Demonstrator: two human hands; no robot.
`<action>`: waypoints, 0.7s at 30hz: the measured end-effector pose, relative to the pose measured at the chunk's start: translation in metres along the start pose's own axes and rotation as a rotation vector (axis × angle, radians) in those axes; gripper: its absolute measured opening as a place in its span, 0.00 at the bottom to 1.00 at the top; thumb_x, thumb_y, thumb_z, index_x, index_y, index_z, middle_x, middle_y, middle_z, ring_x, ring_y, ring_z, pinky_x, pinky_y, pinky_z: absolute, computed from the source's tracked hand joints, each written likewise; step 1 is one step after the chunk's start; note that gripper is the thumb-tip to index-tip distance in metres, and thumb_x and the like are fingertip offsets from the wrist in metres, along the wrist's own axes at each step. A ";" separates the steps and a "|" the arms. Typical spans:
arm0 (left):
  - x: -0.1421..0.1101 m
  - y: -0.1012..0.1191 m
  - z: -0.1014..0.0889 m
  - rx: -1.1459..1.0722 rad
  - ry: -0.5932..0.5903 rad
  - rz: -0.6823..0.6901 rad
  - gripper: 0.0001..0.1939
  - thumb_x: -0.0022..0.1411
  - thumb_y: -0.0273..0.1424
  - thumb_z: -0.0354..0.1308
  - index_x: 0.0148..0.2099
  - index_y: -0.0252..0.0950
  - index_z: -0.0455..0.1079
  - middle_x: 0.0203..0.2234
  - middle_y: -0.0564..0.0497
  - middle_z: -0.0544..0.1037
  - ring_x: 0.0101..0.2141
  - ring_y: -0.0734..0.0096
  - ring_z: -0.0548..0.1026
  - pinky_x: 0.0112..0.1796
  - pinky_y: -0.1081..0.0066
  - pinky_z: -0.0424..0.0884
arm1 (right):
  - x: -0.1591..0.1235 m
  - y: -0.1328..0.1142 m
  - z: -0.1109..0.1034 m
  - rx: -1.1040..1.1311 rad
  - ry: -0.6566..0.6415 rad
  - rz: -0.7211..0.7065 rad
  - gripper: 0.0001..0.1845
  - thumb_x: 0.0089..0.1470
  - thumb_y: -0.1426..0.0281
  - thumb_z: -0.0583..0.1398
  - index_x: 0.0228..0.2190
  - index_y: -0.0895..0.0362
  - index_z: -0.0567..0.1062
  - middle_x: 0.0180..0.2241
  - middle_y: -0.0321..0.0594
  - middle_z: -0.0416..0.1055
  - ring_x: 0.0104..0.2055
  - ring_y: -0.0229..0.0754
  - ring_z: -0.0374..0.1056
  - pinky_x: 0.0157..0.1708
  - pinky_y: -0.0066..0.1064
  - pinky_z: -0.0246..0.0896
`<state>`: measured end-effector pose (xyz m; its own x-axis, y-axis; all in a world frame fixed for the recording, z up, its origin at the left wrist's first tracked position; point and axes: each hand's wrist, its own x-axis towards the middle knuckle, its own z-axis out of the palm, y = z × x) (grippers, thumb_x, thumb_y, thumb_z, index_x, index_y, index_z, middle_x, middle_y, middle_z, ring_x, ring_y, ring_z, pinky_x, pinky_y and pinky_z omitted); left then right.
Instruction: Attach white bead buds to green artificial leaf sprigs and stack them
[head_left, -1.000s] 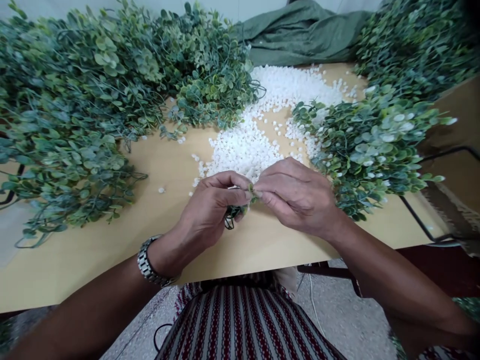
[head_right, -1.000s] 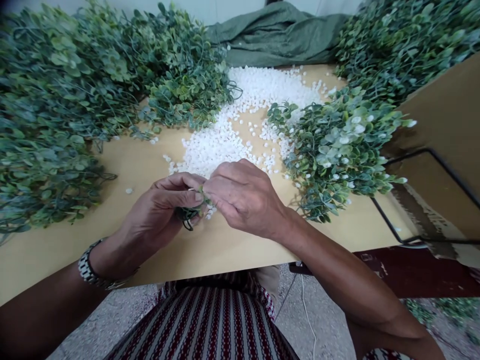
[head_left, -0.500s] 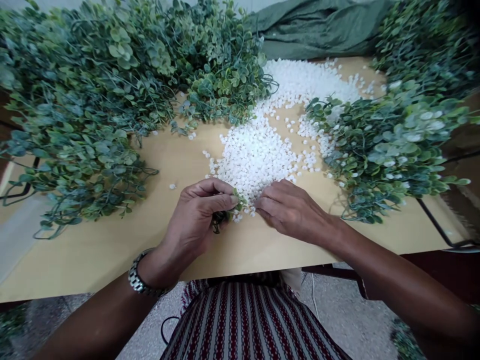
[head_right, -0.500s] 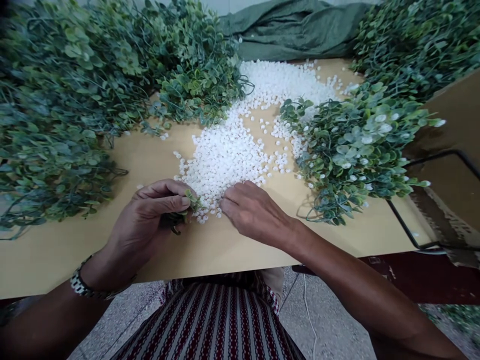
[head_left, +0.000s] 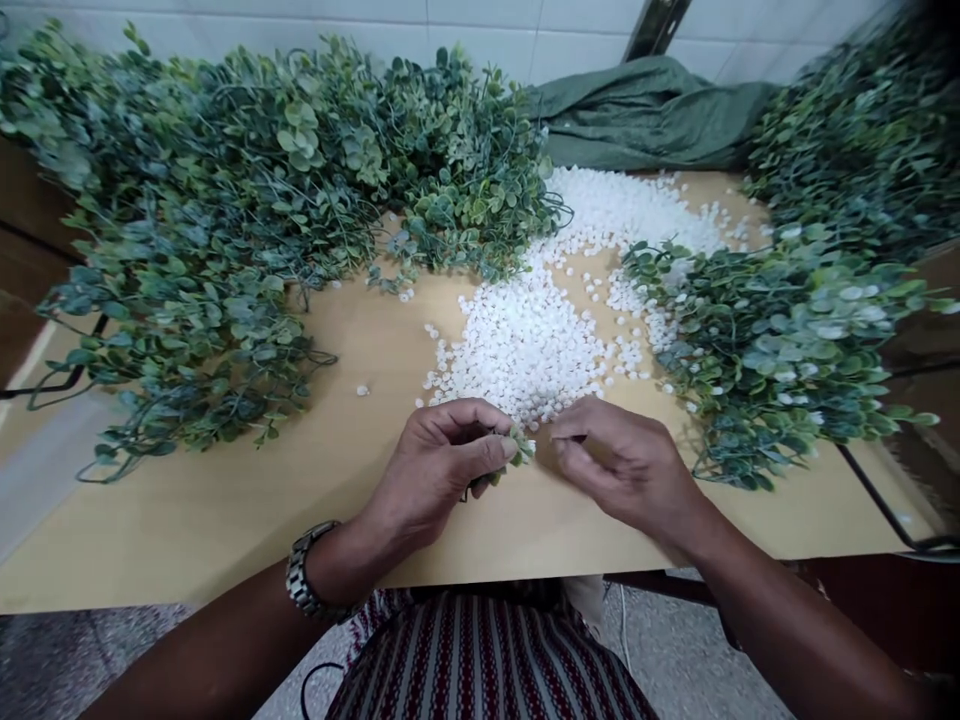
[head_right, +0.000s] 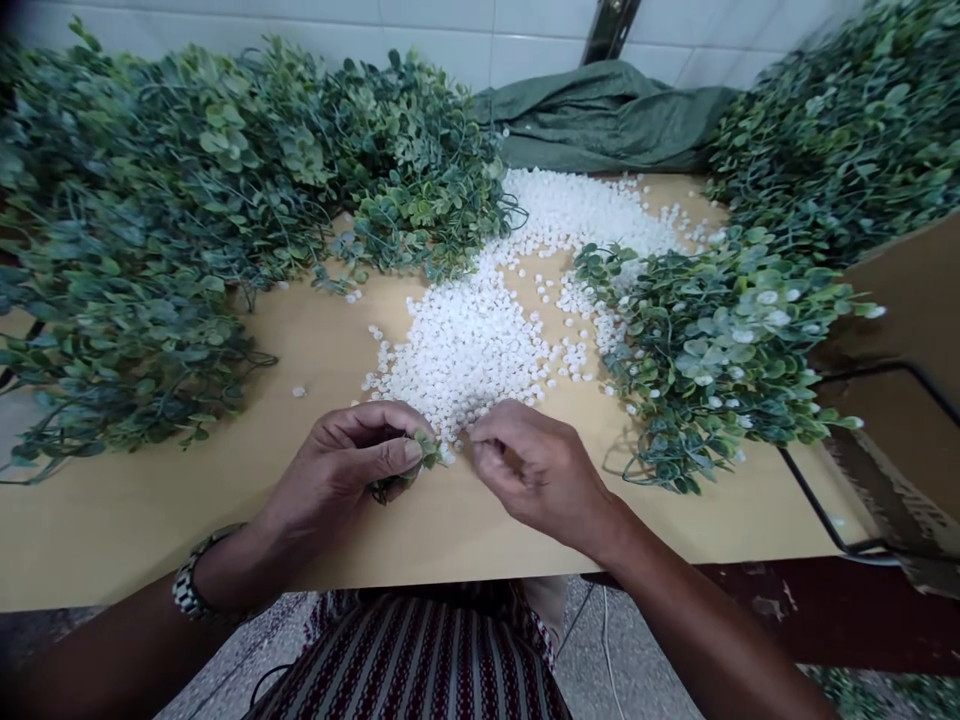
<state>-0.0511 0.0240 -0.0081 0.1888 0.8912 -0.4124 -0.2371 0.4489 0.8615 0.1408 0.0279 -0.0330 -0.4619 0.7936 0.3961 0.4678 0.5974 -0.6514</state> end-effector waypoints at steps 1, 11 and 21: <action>0.000 0.000 0.001 0.009 -0.002 0.007 0.07 0.41 0.29 0.66 0.25 0.33 0.73 0.14 0.57 0.69 0.15 0.82 0.61 0.17 0.79 0.57 | 0.000 -0.002 -0.002 0.073 0.023 0.055 0.07 0.54 0.80 0.56 0.31 0.58 0.71 0.26 0.36 0.69 0.29 0.35 0.65 0.29 0.26 0.60; -0.006 0.002 0.008 0.176 -0.111 0.197 0.03 0.49 0.24 0.61 0.25 0.33 0.74 0.18 0.57 0.70 0.20 0.82 0.63 0.21 0.78 0.59 | 0.005 -0.018 0.001 0.623 0.073 0.204 0.05 0.55 0.74 0.59 0.33 0.54 0.75 0.29 0.35 0.68 0.32 0.34 0.64 0.31 0.27 0.60; -0.007 0.004 0.018 0.172 -0.146 0.236 0.05 0.49 0.22 0.59 0.24 0.33 0.73 0.17 0.58 0.70 0.18 0.83 0.61 0.19 0.77 0.57 | -0.003 -0.014 0.006 0.751 0.148 0.188 0.09 0.54 0.78 0.60 0.34 0.53 0.78 0.30 0.34 0.69 0.33 0.33 0.65 0.33 0.25 0.61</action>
<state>-0.0360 0.0185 0.0032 0.2857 0.9450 -0.1595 -0.1282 0.2026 0.9708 0.1313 0.0160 -0.0289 -0.2954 0.9124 0.2834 -0.1308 0.2552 -0.9580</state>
